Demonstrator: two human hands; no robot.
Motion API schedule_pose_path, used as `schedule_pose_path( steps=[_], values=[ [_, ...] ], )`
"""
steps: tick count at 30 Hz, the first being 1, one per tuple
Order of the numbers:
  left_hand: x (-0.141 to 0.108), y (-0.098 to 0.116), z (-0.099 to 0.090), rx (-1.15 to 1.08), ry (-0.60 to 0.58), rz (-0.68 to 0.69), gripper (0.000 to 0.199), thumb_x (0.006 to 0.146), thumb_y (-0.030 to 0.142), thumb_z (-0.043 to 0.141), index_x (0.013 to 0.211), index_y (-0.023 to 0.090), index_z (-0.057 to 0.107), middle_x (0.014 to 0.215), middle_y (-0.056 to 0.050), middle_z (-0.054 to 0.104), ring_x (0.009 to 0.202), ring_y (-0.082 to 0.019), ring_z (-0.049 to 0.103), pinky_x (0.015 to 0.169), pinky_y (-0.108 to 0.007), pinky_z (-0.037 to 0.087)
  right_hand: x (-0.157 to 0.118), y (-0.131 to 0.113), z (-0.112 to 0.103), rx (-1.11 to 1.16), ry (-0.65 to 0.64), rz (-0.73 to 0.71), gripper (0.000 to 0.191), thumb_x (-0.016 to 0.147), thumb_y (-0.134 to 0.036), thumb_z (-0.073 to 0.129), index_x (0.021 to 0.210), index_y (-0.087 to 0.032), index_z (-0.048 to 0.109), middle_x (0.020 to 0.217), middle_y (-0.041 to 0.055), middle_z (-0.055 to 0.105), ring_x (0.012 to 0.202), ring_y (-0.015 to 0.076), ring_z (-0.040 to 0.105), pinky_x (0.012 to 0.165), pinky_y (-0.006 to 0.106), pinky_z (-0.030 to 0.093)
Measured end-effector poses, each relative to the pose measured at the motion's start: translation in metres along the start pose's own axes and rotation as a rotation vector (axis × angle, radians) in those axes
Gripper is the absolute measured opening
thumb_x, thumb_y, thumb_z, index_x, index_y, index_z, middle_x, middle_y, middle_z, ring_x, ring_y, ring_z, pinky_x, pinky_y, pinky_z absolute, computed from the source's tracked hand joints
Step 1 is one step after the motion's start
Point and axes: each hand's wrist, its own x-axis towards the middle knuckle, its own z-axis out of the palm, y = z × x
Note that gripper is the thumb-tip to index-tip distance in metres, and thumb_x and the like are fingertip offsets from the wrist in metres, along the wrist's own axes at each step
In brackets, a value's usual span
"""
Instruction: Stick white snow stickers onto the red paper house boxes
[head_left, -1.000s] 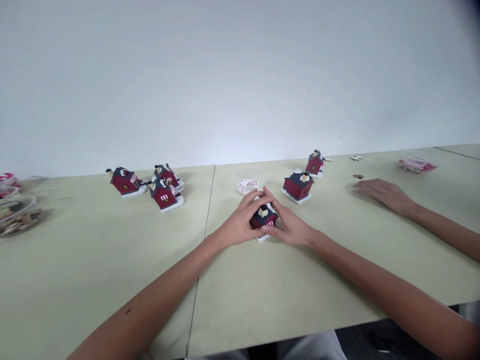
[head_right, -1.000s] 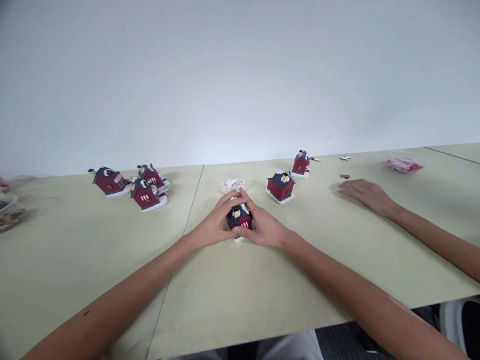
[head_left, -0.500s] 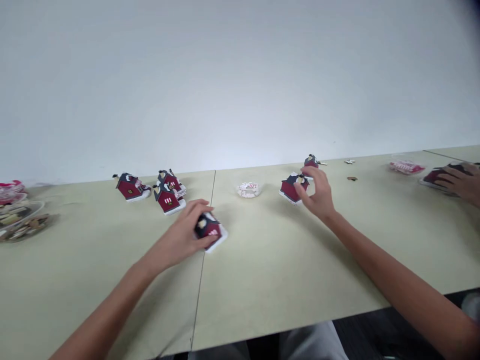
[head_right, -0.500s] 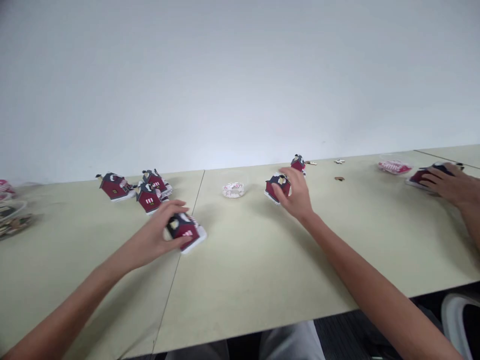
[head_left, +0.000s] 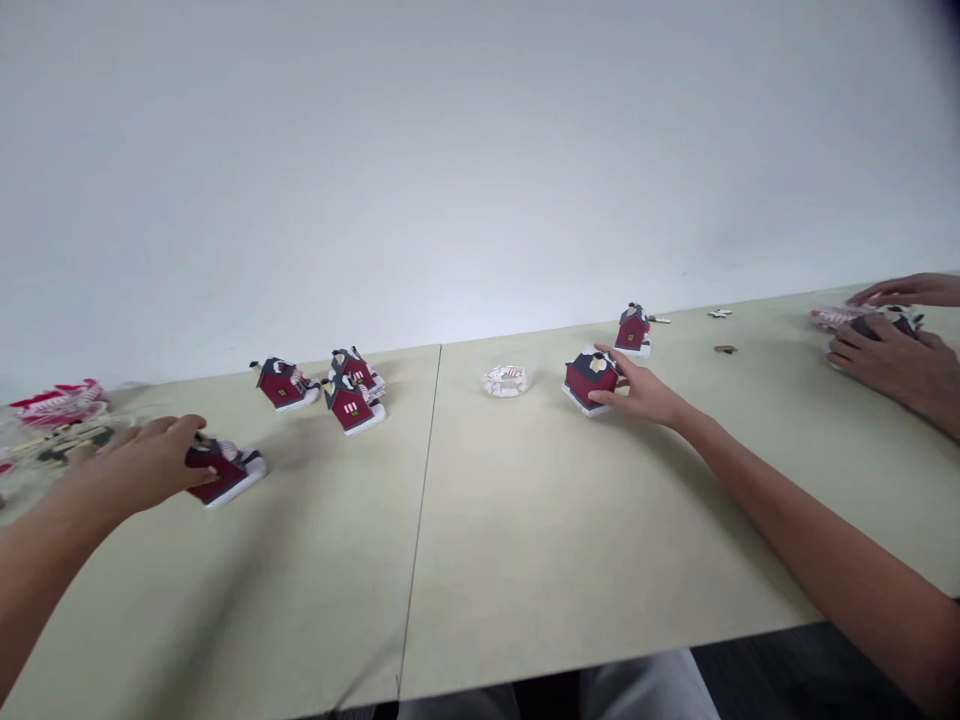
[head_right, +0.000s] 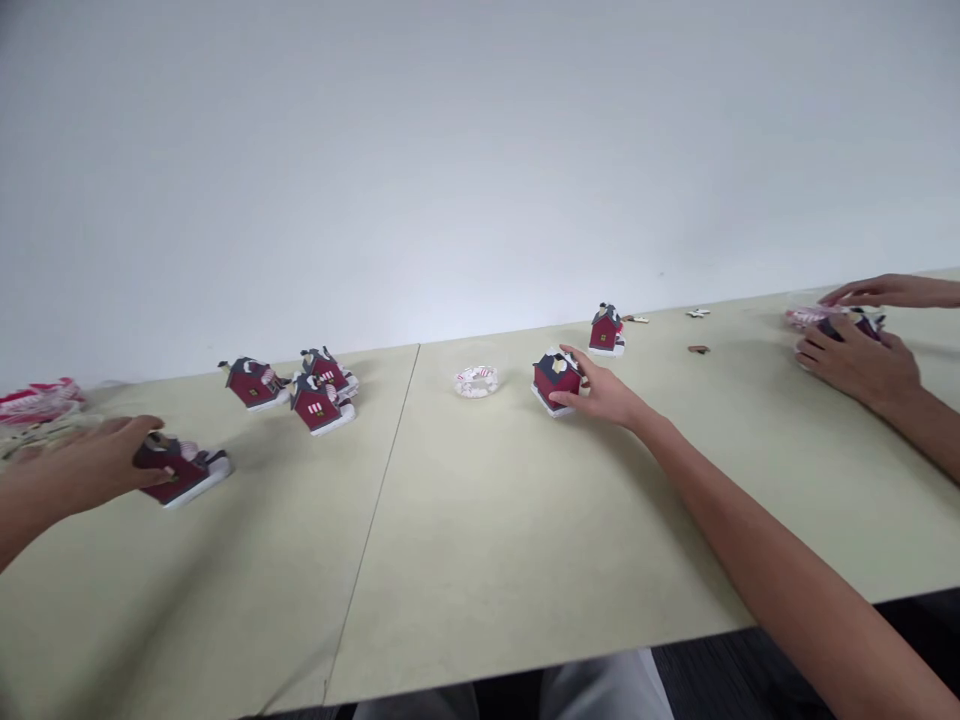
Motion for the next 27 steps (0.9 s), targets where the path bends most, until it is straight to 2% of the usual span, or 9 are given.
schedule_pose_path(
  steps=[1, 3, 6, 10, 13, 16, 19, 23, 27],
  values=[
    [0.002, 0.013, -0.005, 0.117, 0.016, 0.029, 0.075, 0.046, 0.079, 0.072, 0.093, 0.022, 0.065, 0.09, -0.006, 0.064, 0.108, -0.047, 0.058, 0.094, -0.083, 0.026, 0.0, 0.0, -0.001, -0.015, -0.022, -0.027, 0.088, 0.081, -0.06, 0.07, 0.153, -0.028, 0.031, 0.132, 0.0129, 0.063, 0.108, 0.0327, 0.067, 0.096, 0.051, 0.054],
    [0.004, 0.063, -0.014, 0.308, -0.011, 0.133, 0.069, 0.061, 0.073, 0.067, 0.111, 0.026, 0.063, 0.113, -0.009, 0.065, 0.114, -0.046, 0.056, 0.096, -0.077, 0.034, 0.001, 0.0, -0.001, -0.018, -0.025, -0.069, 0.08, 0.082, -0.058, 0.07, 0.148, -0.027, 0.038, 0.136, 0.0121, 0.06, 0.115, 0.0329, 0.064, 0.101, 0.052, 0.052],
    [0.004, 0.179, -0.01, 0.203, -0.02, 0.348, 0.045, 0.09, 0.056, 0.047, 0.123, 0.028, 0.06, 0.119, -0.007, 0.067, 0.106, -0.033, 0.062, 0.098, -0.057, 0.045, 0.005, 0.0, 0.008, 0.077, 0.022, -0.085, 0.071, 0.079, -0.057, 0.073, 0.136, -0.026, 0.045, 0.14, 0.0111, 0.055, 0.121, 0.0313, 0.06, 0.106, 0.051, 0.048],
    [0.026, 0.325, 0.039, 0.023, -0.307, 0.556, 0.039, 0.098, 0.034, 0.035, 0.125, 0.025, 0.062, 0.126, -0.005, 0.068, 0.108, -0.024, 0.065, 0.094, -0.034, 0.049, 0.004, -0.004, 0.03, 0.225, 0.091, -0.028, 0.073, 0.075, -0.058, 0.076, 0.13, -0.024, 0.04, 0.128, 0.0119, 0.06, 0.114, 0.0294, 0.064, 0.099, 0.049, 0.053],
    [0.058, 0.393, 0.09, 0.092, -0.513, 0.623, 0.041, 0.096, 0.021, 0.038, 0.128, 0.025, 0.063, 0.128, -0.006, 0.068, 0.109, -0.02, 0.066, 0.09, -0.027, 0.05, 0.0, -0.008, 0.041, 0.17, 0.145, -0.026, 0.078, 0.076, -0.059, 0.075, 0.135, -0.024, 0.038, 0.129, 0.0122, 0.059, 0.116, 0.0299, 0.062, 0.099, 0.049, 0.051],
    [0.084, 0.428, 0.13, 0.187, -0.609, 0.641, 0.032, 0.09, 0.02, 0.058, 0.12, 0.023, 0.068, 0.121, -0.009, 0.07, 0.105, -0.022, 0.068, 0.089, -0.031, 0.052, -0.001, -0.012, 0.042, 0.062, 0.167, -0.069, 0.084, 0.077, -0.06, 0.073, 0.143, -0.023, 0.035, 0.14, 0.0144, 0.051, 0.126, 0.0317, 0.055, 0.106, 0.05, 0.045],
    [0.097, 0.442, 0.154, 0.299, -0.633, 0.641, 0.027, 0.093, 0.031, 0.062, 0.115, 0.016, 0.067, 0.118, -0.011, 0.068, 0.107, -0.024, 0.066, 0.094, -0.044, 0.053, 0.001, -0.014, 0.037, -0.002, 0.134, -0.101, 0.085, 0.078, -0.063, 0.071, 0.145, -0.023, 0.036, 0.143, 0.0149, 0.048, 0.128, 0.032, 0.053, 0.108, 0.049, 0.043],
    [0.103, 0.44, 0.169, 0.37, -0.62, 0.66, 0.032, 0.095, 0.037, 0.061, 0.116, 0.014, 0.064, 0.121, -0.01, 0.065, 0.111, -0.024, 0.063, 0.098, -0.048, 0.051, 0.006, -0.012, 0.033, 0.0, 0.066, -0.105, 0.088, 0.077, -0.064, 0.071, 0.147, -0.025, 0.036, 0.142, 0.0139, 0.049, 0.124, 0.0308, 0.056, 0.105, 0.047, 0.046],
    [0.106, 0.435, 0.169, 0.363, -0.612, 0.68, 0.03, 0.092, 0.036, 0.063, 0.112, 0.013, 0.066, 0.117, -0.013, 0.068, 0.108, -0.025, 0.065, 0.095, -0.045, 0.051, 0.006, -0.007, 0.036, 0.041, 0.06, -0.119, 0.089, 0.077, -0.063, 0.073, 0.147, -0.024, 0.036, 0.142, 0.0139, 0.048, 0.126, 0.0311, 0.054, 0.106, 0.048, 0.045]
  ],
)
